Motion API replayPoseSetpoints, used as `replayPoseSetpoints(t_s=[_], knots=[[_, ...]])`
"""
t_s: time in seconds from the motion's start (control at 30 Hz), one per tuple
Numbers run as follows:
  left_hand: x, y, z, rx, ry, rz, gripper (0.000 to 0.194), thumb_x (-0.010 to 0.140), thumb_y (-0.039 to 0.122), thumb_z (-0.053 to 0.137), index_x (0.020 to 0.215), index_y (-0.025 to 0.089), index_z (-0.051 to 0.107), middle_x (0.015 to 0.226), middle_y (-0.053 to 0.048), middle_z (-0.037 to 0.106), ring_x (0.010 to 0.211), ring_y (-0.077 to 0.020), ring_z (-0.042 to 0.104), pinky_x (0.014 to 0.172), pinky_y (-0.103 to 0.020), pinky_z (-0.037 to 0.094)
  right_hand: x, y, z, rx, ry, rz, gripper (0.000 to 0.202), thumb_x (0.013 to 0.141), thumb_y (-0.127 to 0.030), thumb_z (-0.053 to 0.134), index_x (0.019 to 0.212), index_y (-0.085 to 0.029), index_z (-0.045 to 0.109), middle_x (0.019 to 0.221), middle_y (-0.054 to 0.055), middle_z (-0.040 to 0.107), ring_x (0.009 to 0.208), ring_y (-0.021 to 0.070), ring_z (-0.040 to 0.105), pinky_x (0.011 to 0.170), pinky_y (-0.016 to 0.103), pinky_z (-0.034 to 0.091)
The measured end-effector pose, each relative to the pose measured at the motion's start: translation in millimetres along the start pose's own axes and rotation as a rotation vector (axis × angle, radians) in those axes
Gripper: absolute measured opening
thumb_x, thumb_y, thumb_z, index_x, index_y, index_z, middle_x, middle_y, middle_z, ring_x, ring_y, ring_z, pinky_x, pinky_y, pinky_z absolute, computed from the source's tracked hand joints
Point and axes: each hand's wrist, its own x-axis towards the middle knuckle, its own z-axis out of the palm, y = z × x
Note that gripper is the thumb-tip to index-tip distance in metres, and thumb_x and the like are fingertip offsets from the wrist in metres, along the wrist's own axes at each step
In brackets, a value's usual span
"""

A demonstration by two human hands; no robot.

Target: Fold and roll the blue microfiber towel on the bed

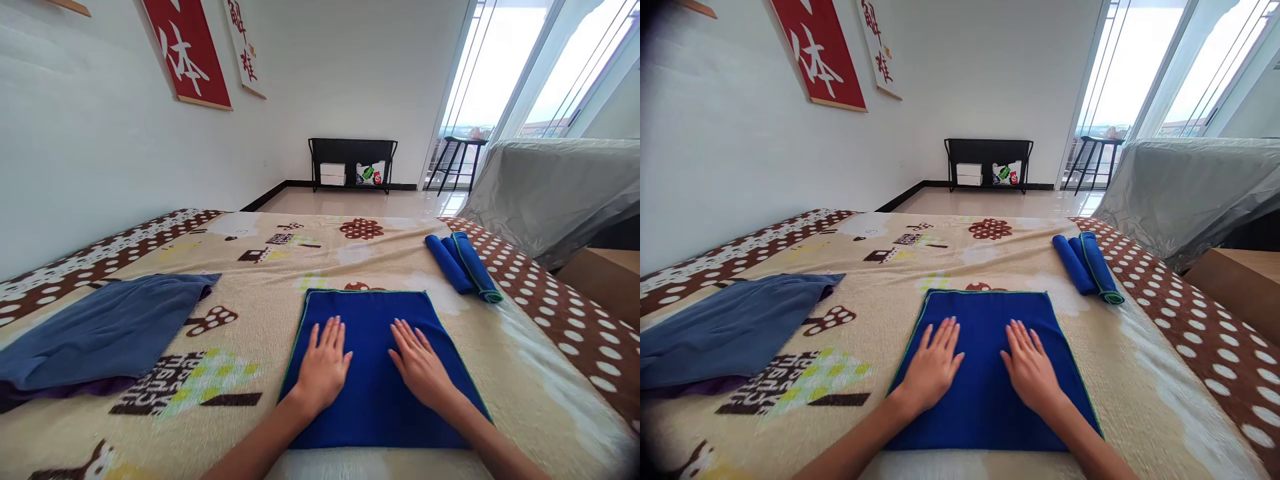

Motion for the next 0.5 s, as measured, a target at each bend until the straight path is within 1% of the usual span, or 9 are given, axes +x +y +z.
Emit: replayPoseSetpoints(t_s=[0.07,0.1,0.13,0.17,0.2,0.27,0.37,0.43,0.5], knots=[[32.7,20.5,7.1,-0.055,-0.035,0.091,0.057,0.099,0.03,0.032,0.154,0.014,0.028,0.162,-0.007,0.023,0.15,-0.02,0.021,0.122,-0.043,0.022,40.4,-23.3,3.7,0.045,-0.048,-0.108,0.055,0.102,-0.038,0.027,0.153,-0.018,0.033,0.158,0.005,0.029,0.147,0.0167,0.024,0.12,0.039,0.024],[47.2,23.8,11.1,-0.064,-0.042,0.098,0.057,0.099,0.03,0.031,0.154,0.015,0.027,0.162,-0.006,0.024,0.15,-0.0177,0.021,0.122,-0.04,0.022,57.6,-27.6,5.8,0.053,-0.058,-0.136,0.053,0.102,-0.035,0.027,0.152,-0.021,0.033,0.157,0.003,0.031,0.147,0.014,0.025,0.12,0.035,0.026],[59.2,21.8,14.9,-0.065,-0.042,0.084,0.056,0.1,0.032,0.03,0.154,0.017,0.027,0.162,-0.004,0.025,0.15,-0.0165,0.022,0.122,-0.039,0.023,71.2,-26.1,7.7,0.052,-0.06,-0.146,0.051,0.102,-0.034,0.027,0.152,-0.024,0.034,0.157,0.0,0.033,0.147,0.0119,0.025,0.12,0.033,0.026],[68.1,14.5,18.2,-0.06,-0.038,0.051,0.056,0.101,0.036,0.028,0.154,0.019,0.028,0.161,-0.004,0.026,0.149,-0.0166,0.024,0.121,-0.04,0.024,80.5,-18.9,8.9,0.048,-0.06,-0.138,0.051,0.102,-0.034,0.027,0.152,-0.026,0.035,0.156,-0.001,0.033,0.146,0.0111,0.025,0.12,0.033,0.025],[73.6,2.9,20.7,-0.055,-0.034,0.007,0.056,0.102,0.039,0.026,0.154,0.021,0.029,0.161,-0.004,0.027,0.149,-0.0176,0.025,0.121,-0.043,0.024,85.4,-6.9,9.4,0.039,-0.058,-0.114,0.051,0.102,-0.037,0.027,0.152,-0.027,0.035,0.157,-0.001,0.033,0.146,0.0114,0.025,0.12,0.033,0.024],[75.6,-28.0,23.2,-0.043,-0.027,-0.094,0.057,0.102,0.046,0.022,0.153,0.023,0.031,0.161,-0.004,0.027,0.149,-0.0204,0.025,0.12,-0.048,0.023,83.1,26.3,8.0,0.01,-0.044,-0.02,0.055,0.102,-0.045,0.027,0.153,-0.025,0.032,0.158,0.0,0.03,0.147,0.0143,0.024,0.122,0.038,0.021],[64.6,-72.3,22.5,-0.021,-0.03,-0.23,0.061,0.101,0.05,0.021,0.154,0.02,0.03,0.161,-0.006,0.026,0.15,-0.0234,0.023,0.12,-0.052,0.02,62.4,76.8,2.6,-0.046,-0.018,0.165,0.064,0.101,-0.052,0.023,0.155,-0.017,0.027,0.159,0.006,0.027,0.149,0.0195,0.021,0.122,0.045,0.018],[56.8,-89.1,20.4,-0.009,-0.04,-0.282,0.063,0.101,0.051,0.021,0.154,0.018,0.028,0.161,-0.007,0.026,0.15,-0.0233,0.022,0.121,-0.052,0.019,49.3,98.8,-0.5,-0.077,-0.017,0.249,0.066,0.101,-0.051,0.022,0.155,-0.015,0.025,0.159,0.007,0.026,0.149,0.0198,0.019,0.122,0.046,0.016],[53.9,-93.9,17.2,0.001,-0.051,-0.306,0.063,0.1,0.05,0.023,0.154,0.018,0.029,0.161,-0.007,0.027,0.15,-0.023,0.022,0.121,-0.052,0.017,43.8,108.7,-2.8,-0.101,-0.029,0.292,0.064,0.1,-0.049,0.023,0.155,-0.015,0.026,0.159,0.006,0.027,0.149,0.0184,0.019,0.122,0.045,0.013]])
